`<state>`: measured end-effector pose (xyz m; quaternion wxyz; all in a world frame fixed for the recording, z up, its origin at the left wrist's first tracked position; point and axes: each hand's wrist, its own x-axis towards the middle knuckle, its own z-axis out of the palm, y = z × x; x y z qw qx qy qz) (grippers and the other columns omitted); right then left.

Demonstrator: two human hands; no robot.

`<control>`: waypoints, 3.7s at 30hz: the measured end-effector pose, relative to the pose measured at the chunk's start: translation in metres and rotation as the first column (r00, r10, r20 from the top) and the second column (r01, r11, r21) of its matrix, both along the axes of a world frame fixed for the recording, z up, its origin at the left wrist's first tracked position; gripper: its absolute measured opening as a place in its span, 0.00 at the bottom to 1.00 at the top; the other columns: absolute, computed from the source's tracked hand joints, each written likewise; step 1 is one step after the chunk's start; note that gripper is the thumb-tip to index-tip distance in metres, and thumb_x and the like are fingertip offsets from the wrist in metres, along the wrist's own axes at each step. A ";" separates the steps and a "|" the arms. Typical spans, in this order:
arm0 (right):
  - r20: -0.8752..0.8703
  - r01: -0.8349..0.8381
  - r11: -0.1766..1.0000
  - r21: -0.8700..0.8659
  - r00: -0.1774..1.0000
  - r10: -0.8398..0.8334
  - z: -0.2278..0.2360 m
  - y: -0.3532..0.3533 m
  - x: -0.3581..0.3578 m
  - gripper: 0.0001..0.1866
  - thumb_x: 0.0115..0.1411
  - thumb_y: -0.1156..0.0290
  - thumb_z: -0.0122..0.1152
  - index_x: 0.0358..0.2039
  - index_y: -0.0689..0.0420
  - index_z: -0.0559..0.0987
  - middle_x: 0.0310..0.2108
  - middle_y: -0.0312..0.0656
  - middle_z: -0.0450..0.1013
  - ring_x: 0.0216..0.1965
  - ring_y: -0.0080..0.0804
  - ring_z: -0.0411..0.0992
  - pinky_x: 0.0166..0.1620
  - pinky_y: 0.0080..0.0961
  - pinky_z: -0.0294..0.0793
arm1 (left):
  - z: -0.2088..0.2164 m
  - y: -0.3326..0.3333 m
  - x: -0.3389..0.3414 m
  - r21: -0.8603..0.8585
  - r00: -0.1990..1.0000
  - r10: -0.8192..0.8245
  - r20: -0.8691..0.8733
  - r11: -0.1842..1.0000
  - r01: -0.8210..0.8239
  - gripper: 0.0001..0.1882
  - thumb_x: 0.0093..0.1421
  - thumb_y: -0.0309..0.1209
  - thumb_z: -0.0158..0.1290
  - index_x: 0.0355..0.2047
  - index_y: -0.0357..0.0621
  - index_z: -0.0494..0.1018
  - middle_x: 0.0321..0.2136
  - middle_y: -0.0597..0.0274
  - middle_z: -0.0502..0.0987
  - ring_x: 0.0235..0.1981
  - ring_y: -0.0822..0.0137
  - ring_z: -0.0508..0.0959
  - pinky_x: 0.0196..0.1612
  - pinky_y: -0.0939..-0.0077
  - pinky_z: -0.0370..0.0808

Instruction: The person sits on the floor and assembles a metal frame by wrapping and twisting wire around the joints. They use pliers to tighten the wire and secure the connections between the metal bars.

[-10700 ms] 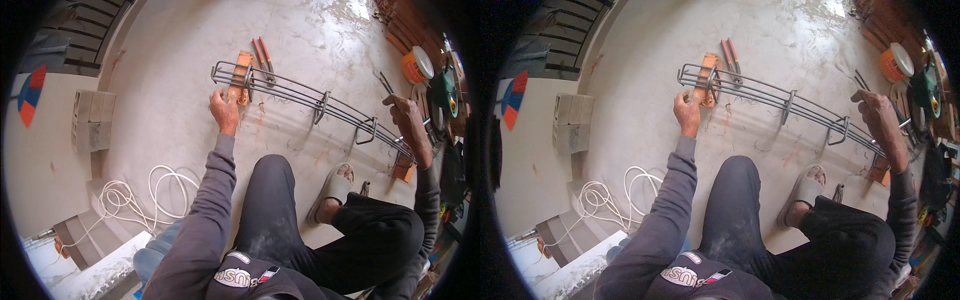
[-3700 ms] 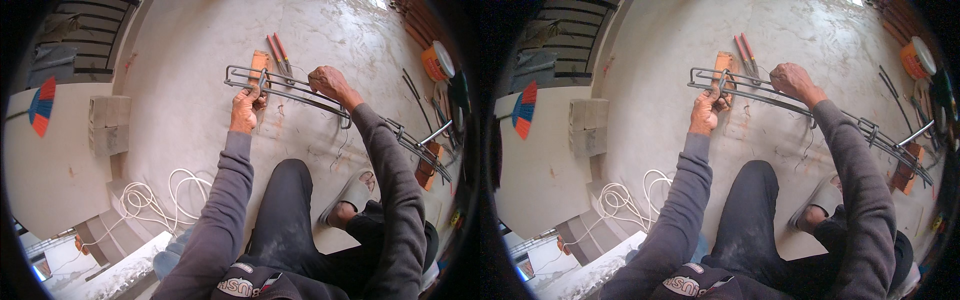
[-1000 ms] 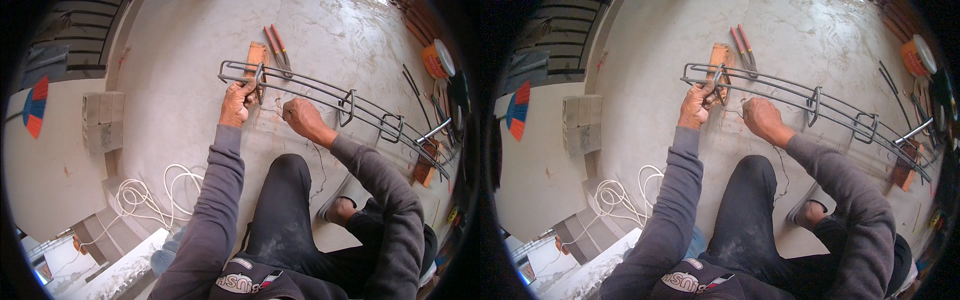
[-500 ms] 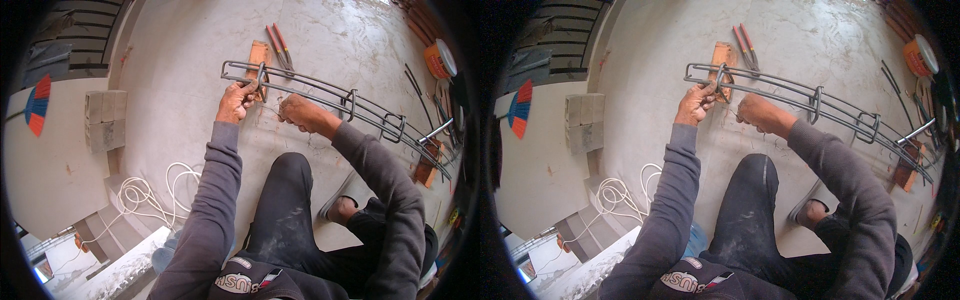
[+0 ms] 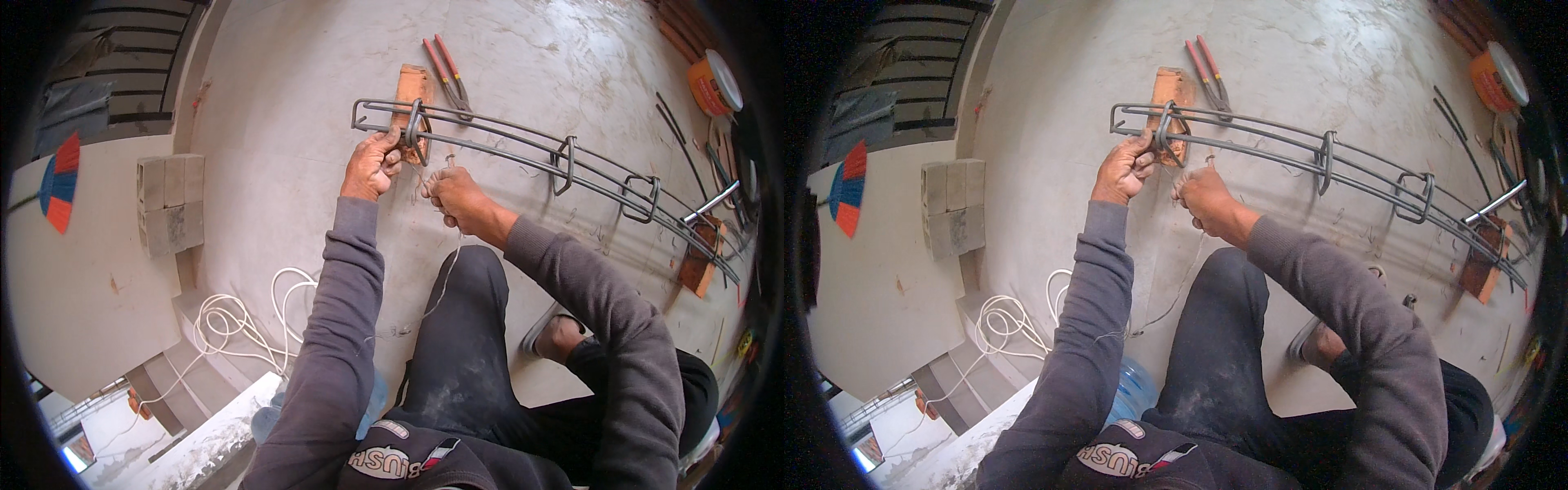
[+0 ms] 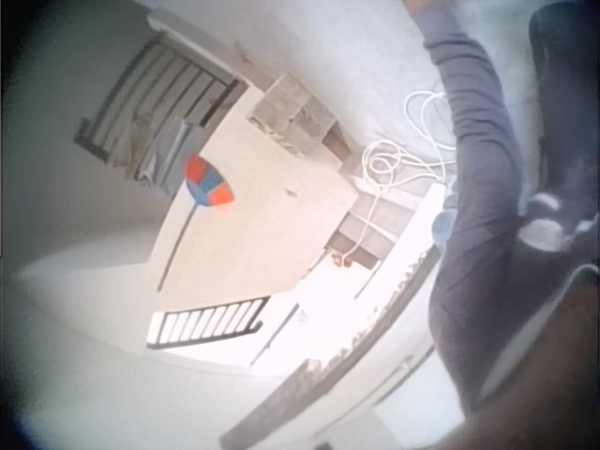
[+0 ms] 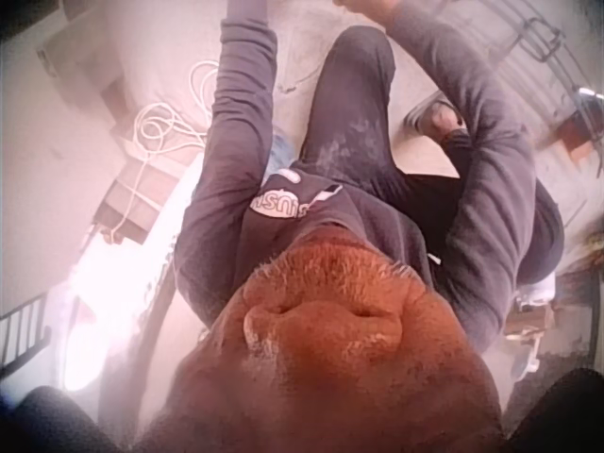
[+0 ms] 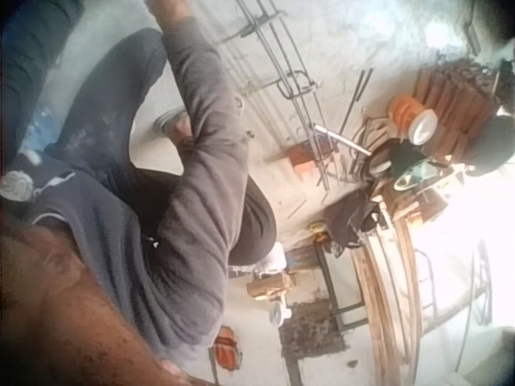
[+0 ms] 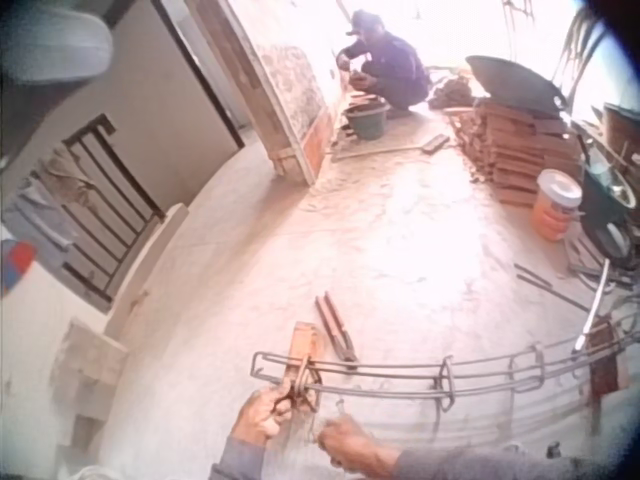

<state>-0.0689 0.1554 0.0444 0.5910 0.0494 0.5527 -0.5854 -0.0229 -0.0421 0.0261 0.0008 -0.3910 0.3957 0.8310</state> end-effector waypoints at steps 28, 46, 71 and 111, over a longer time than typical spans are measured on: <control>0.038 0.422 0.898 -0.123 0.906 -0.421 0.008 -0.040 0.022 0.07 0.61 0.72 0.59 0.27 0.56 0.72 0.19 0.31 0.65 0.12 0.18 0.58 0.12 0.20 0.57 | 0.025 0.002 -0.013 -0.086 0.998 0.027 0.060 0.996 -0.022 0.07 0.58 0.25 0.62 0.37 0.40 0.78 0.26 0.69 0.77 0.17 0.82 0.66 0.14 0.89 0.54; -0.866 0.202 0.978 0.044 0.495 -0.064 0.005 -0.045 -0.005 0.09 0.56 0.70 0.61 0.26 0.64 0.79 0.27 0.56 0.78 0.31 0.53 0.79 0.35 0.46 0.76 | 0.024 0.005 -0.019 -0.043 0.981 0.153 0.121 0.988 -0.148 0.07 0.59 0.20 0.60 0.38 0.36 0.76 0.28 0.65 0.75 0.19 0.82 0.64 0.15 0.89 0.54; -0.940 0.127 0.983 0.132 0.331 0.083 -0.001 -0.042 -0.034 0.10 0.47 0.76 0.60 0.30 0.66 0.83 0.27 0.60 0.77 0.30 0.55 0.79 0.39 0.45 0.78 | 0.028 0.002 -0.002 -0.165 0.987 0.071 0.144 0.985 -0.047 0.12 0.63 0.33 0.61 0.42 0.38 0.76 0.35 0.57 0.81 0.21 0.79 0.68 0.19 0.86 0.60; -0.905 0.051 0.984 0.171 0.402 0.136 0.001 -0.048 -0.047 0.07 0.48 0.77 0.62 0.27 0.66 0.84 0.26 0.62 0.77 0.31 0.59 0.79 0.39 0.48 0.78 | 0.060 0.004 -0.034 -0.895 0.858 -0.413 0.304 0.185 0.406 0.10 0.54 0.26 0.61 0.35 0.33 0.77 0.32 0.56 0.81 0.35 0.66 0.81 0.44 0.69 0.78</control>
